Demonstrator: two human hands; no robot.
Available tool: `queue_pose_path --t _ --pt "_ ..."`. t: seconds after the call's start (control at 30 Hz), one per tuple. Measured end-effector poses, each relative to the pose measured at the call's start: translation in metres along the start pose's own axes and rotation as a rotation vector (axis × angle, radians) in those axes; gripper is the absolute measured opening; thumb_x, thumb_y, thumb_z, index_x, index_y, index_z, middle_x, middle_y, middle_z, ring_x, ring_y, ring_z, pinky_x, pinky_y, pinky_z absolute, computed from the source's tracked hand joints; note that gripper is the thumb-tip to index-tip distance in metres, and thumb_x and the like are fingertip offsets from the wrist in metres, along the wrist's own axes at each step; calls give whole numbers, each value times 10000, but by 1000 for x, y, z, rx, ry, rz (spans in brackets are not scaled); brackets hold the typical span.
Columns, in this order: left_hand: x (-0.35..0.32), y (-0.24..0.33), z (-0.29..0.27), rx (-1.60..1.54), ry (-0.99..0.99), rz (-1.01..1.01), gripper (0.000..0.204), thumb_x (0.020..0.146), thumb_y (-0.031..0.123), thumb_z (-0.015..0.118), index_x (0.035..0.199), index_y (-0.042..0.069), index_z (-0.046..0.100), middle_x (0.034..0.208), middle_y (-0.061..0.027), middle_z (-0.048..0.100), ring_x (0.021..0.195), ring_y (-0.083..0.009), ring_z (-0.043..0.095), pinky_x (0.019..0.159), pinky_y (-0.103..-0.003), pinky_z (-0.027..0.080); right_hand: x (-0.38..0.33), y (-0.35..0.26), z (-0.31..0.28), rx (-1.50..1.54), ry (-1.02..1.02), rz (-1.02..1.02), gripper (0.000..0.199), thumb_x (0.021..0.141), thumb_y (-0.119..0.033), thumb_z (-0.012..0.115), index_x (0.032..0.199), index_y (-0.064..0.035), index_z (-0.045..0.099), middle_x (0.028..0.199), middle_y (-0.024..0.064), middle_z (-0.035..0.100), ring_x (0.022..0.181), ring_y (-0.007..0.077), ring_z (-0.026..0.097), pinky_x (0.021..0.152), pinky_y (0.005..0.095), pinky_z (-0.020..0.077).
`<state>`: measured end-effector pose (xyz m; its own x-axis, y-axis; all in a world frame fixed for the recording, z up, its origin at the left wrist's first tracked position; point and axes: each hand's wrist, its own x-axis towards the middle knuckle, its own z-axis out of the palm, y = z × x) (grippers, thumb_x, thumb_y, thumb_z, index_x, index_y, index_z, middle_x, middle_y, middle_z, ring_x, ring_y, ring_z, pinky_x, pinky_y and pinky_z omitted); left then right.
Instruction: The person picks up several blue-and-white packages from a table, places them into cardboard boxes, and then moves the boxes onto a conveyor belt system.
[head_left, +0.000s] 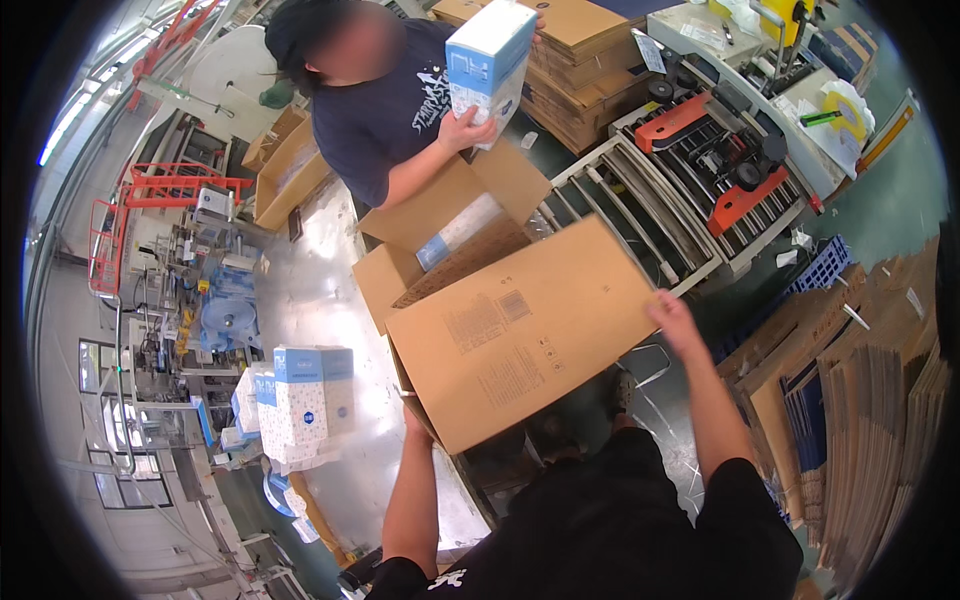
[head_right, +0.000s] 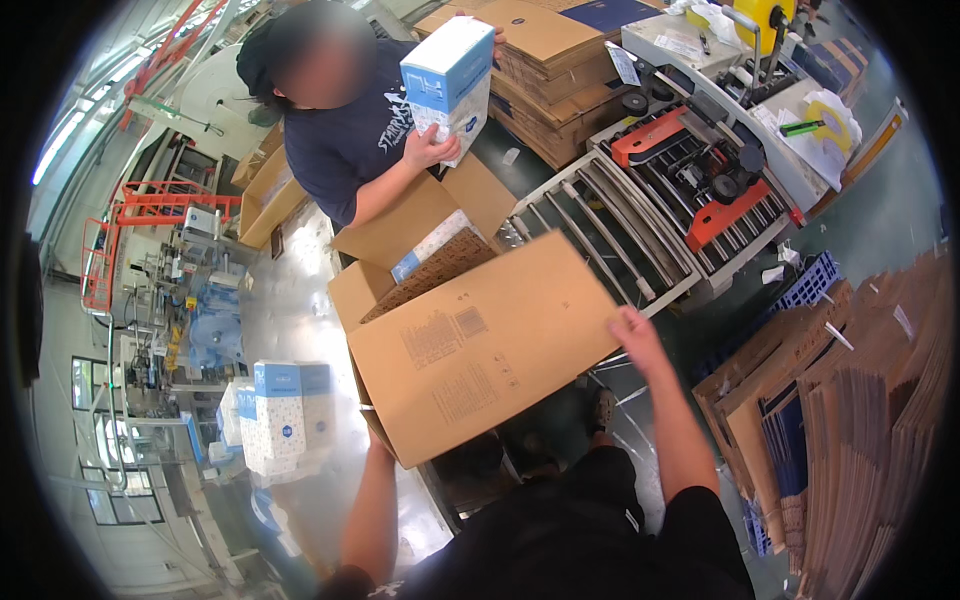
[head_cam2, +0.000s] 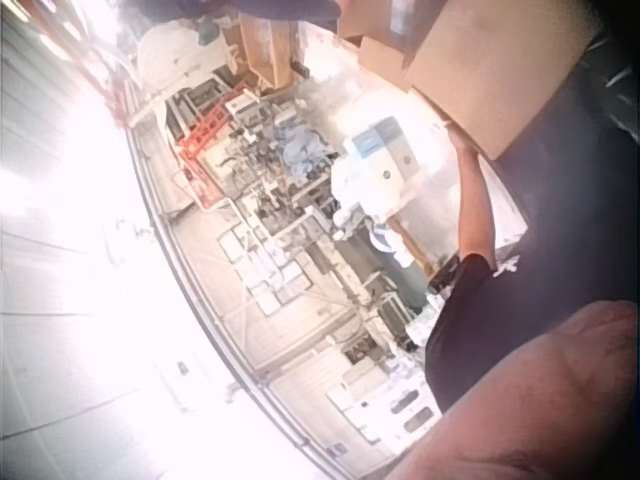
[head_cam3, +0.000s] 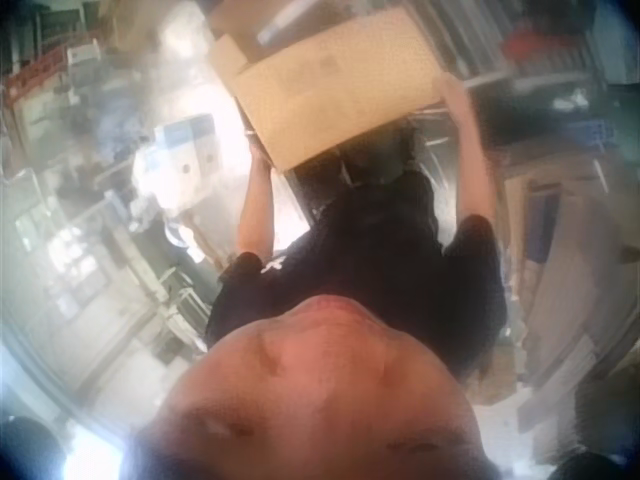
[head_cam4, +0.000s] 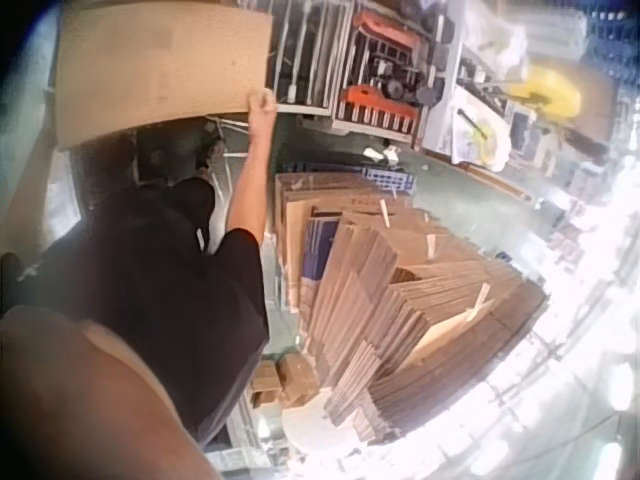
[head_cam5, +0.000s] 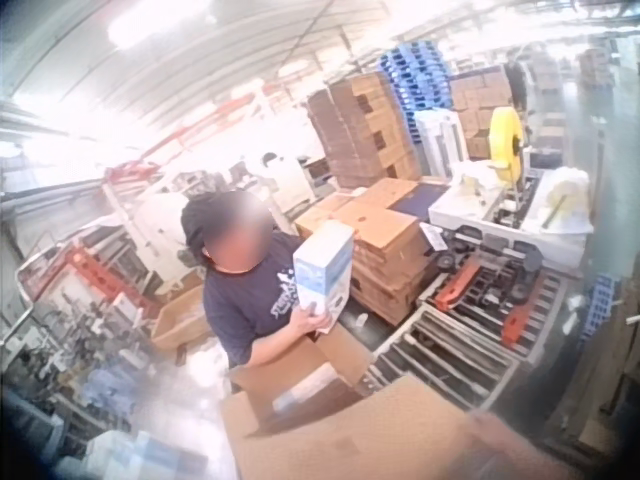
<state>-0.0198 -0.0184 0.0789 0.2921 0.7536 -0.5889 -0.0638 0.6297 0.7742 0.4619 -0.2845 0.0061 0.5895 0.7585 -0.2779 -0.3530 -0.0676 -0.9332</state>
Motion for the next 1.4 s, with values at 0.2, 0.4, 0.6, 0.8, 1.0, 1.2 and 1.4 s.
queue_pose_path --t 0.2,0.4,0.6,0.8,1.0,1.2,1.4 --pt "-61 -11 96 -114 -150 -86 893 1002 707 298 1631 105 99 1712 -97 81 1559 -340 137 1128 -728 217 -72 -192 84 -1191 -377 -203 519 893 -271 614 1320 -24 449 884 259 690 814 460 679 728 530 555" --pt "-59 -17 194 671 -179 550 946 901 158 680 1625 98 73 1639 -161 265 1517 -344 255 1184 -452 307 -112 -97 196 -1099 -847 -471 457 820 -309 696 1208 -79 629 1029 166 675 1020 367 639 891 465 498" --pt "32 -16 100 375 -18 -88 312 954 88 625 1247 -18 615 1131 -118 711 1001 -229 692 867 -363 558 -34 -123 86 -1603 592 -493 600 779 -121 735 1338 -98 517 1202 196 649 1198 382 578 984 504 472" --pt "59 -86 92 1512 251 551 937 841 381 769 1545 2 282 1620 -253 236 1435 -378 382 1146 -466 363 22 -73 50 -1384 43 -40 425 903 -217 649 1290 -55 583 991 270 701 965 457 669 845 549 536" --pt "49 -128 84 1219 -75 -97 578 848 478 682 1160 -9 694 1136 -243 696 1103 -378 672 955 -454 523 35 -92 77 -1388 -85 36 442 868 -216 643 1299 -118 624 1144 222 697 1096 437 633 945 507 516" --pt "-65 -108 -120 393 404 290 362 1018 271 560 1207 -9 692 1153 -162 733 1080 -230 675 992 -348 496 -3 -39 175 -1153 -455 130 508 872 -209 640 1357 -78 565 1148 243 698 1106 424 650 956 472 514" --pt "-296 -146 -307 802 1462 434 388 952 116 623 1320 -3 602 1298 -190 633 1191 -317 592 993 -413 479 -31 -29 246 -1337 -334 58 512 896 -186 586 1393 -87 509 1145 274 683 1083 467 641 934 523 506"
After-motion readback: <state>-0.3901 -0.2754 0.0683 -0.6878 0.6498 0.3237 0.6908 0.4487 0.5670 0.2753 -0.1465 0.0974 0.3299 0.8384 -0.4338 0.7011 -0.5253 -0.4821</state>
